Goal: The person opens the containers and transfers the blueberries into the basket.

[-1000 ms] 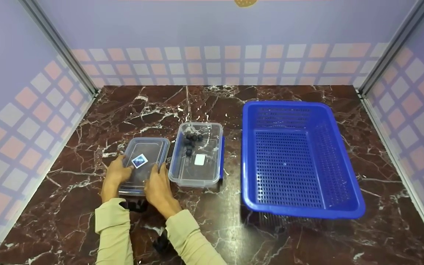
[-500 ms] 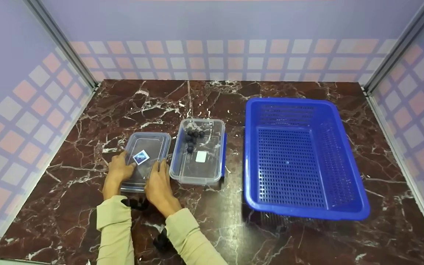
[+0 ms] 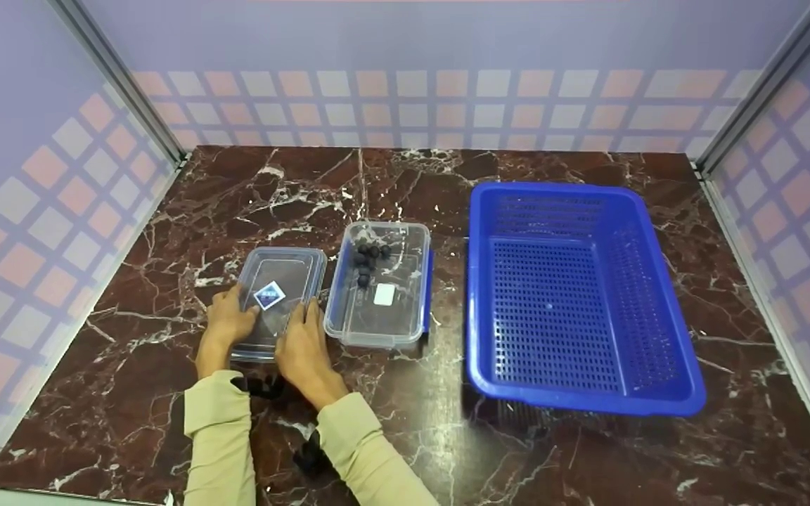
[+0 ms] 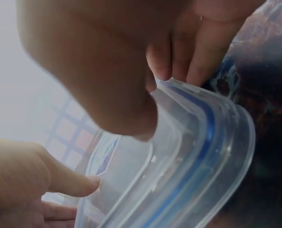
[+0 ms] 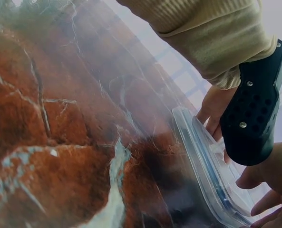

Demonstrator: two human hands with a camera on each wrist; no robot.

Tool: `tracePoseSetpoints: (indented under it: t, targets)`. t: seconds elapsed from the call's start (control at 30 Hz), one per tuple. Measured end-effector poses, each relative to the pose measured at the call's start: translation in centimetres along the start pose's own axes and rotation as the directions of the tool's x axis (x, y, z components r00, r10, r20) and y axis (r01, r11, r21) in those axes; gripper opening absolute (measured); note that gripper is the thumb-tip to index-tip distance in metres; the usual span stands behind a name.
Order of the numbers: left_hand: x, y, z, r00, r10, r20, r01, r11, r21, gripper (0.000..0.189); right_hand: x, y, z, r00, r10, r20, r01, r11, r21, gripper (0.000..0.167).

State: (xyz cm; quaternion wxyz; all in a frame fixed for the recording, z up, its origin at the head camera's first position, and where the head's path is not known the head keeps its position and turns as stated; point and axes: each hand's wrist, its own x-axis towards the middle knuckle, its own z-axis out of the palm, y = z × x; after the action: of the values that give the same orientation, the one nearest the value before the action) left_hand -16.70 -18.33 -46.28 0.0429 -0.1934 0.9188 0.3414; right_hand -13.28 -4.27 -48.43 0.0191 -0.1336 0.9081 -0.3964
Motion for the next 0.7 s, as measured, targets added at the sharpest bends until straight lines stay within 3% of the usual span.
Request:
tracePoseSetpoints:
  t: [0.33,0.7]
  targets:
    - [-0.2,0.0,0.0,1.000,0.018,-0.013,-0.018,1.000,-0.010,0.054,-0.3,-0.3,0.0,1.000,-0.012,-0.008,0.012,1.000,-0.022,0.059]
    - [-0.2,-0.2,0.0,1.000,0.017,-0.015,-0.017,1.000,-0.016,0.057,-0.6,-1.9,-1.2,0.989,-0.147,-0.033,0.148,0.989,0.030,0.051]
